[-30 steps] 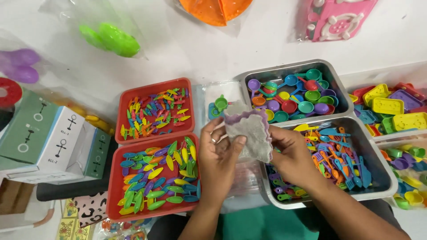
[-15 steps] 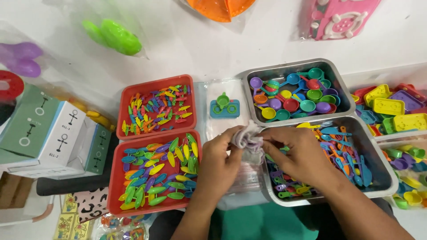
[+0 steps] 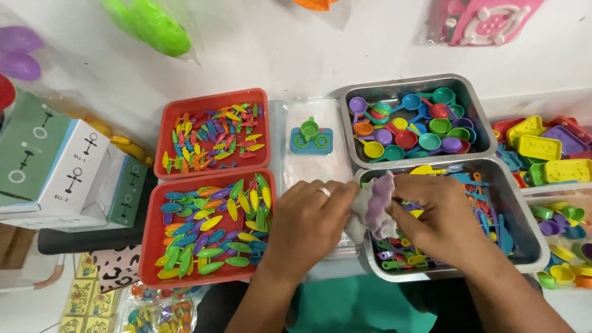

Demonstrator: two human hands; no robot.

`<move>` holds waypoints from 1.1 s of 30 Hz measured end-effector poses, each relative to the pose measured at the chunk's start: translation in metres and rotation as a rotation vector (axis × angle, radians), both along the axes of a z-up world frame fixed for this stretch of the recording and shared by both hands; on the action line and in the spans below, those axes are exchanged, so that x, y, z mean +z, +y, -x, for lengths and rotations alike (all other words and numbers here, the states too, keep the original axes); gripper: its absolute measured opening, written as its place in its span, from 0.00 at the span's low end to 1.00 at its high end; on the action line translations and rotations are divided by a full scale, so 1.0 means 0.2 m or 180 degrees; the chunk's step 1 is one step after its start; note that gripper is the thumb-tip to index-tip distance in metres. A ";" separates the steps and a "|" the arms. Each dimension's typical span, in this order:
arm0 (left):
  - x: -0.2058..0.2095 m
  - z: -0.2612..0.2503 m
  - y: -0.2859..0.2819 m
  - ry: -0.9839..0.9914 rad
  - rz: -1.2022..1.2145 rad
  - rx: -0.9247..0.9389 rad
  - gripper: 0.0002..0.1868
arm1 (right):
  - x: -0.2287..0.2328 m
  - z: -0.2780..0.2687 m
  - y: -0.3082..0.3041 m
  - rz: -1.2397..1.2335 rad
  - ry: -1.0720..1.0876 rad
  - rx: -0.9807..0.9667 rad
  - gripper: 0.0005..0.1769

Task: Cleaning small plastic toy utensils and shapes with a cloth and sorting them into various bins.

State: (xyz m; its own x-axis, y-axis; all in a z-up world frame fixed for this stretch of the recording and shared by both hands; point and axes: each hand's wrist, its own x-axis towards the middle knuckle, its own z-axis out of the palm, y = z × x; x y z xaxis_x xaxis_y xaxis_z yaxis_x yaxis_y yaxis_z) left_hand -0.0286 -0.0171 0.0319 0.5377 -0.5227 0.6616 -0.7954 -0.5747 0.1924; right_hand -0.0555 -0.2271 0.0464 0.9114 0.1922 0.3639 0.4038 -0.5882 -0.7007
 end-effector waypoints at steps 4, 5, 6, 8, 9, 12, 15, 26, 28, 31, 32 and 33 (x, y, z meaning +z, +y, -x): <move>-0.07 -0.04 -0.01 -0.0086 0.1033 0.0487 0.11 | -0.02 0.01 0.10 -0.0816 -0.0347 0.0117 0.12; -0.07 -0.02 -0.03 -0.0093 0.1027 0.0488 0.11 | -0.05 0.01 0.13 -0.0822 -0.0353 0.0120 0.12; -0.06 0.01 -0.05 0.0344 0.1685 0.0609 0.09 | -0.07 0.01 0.15 -0.0941 -0.0384 0.0189 0.12; -0.12 0.03 -0.11 0.0780 0.2327 0.0725 0.08 | -0.10 0.01 0.20 -0.1070 -0.0423 0.0263 0.11; -0.17 0.03 -0.14 0.1384 0.3269 0.0340 0.10 | -0.11 0.01 0.23 -0.1092 -0.0468 0.0242 0.13; -0.28 0.02 -0.21 0.2640 0.4700 -0.0430 0.09 | -0.14 0.01 0.28 -0.1074 -0.0675 -0.0026 0.12; -0.34 0.04 -0.23 0.3325 0.5120 -0.0908 0.04 | -0.14 0.01 0.26 -0.0986 -0.0859 -0.0298 0.08; -0.11 0.02 -0.08 0.1996 0.3061 -0.0028 0.10 | -0.10 -0.03 0.16 -0.0438 -0.0529 0.0028 0.06; -0.07 0.00 -0.03 0.1363 0.2461 0.0441 0.13 | -0.03 -0.01 0.16 -0.0338 -0.0325 -0.0099 0.07; -0.03 -0.02 0.00 0.0963 0.1627 0.0463 0.16 | -0.06 -0.01 0.17 -0.0467 -0.0406 -0.0275 0.08; -0.02 -0.02 0.01 0.0977 0.1615 0.0446 0.16 | -0.08 -0.01 0.16 -0.0473 -0.0398 -0.0298 0.08; -0.01 -0.01 0.02 0.1051 0.1398 0.0275 0.19 | -0.09 -0.02 0.15 -0.0620 -0.0404 -0.0416 0.08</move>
State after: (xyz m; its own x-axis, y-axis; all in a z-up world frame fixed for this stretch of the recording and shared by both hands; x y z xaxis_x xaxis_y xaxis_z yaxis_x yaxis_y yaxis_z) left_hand -0.0261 -0.0139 0.0304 0.7821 -0.1804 0.5964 -0.6057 -0.4446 0.6599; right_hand -0.0521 -0.1969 0.0277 0.8686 -0.0090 0.4955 0.4251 -0.5001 -0.7544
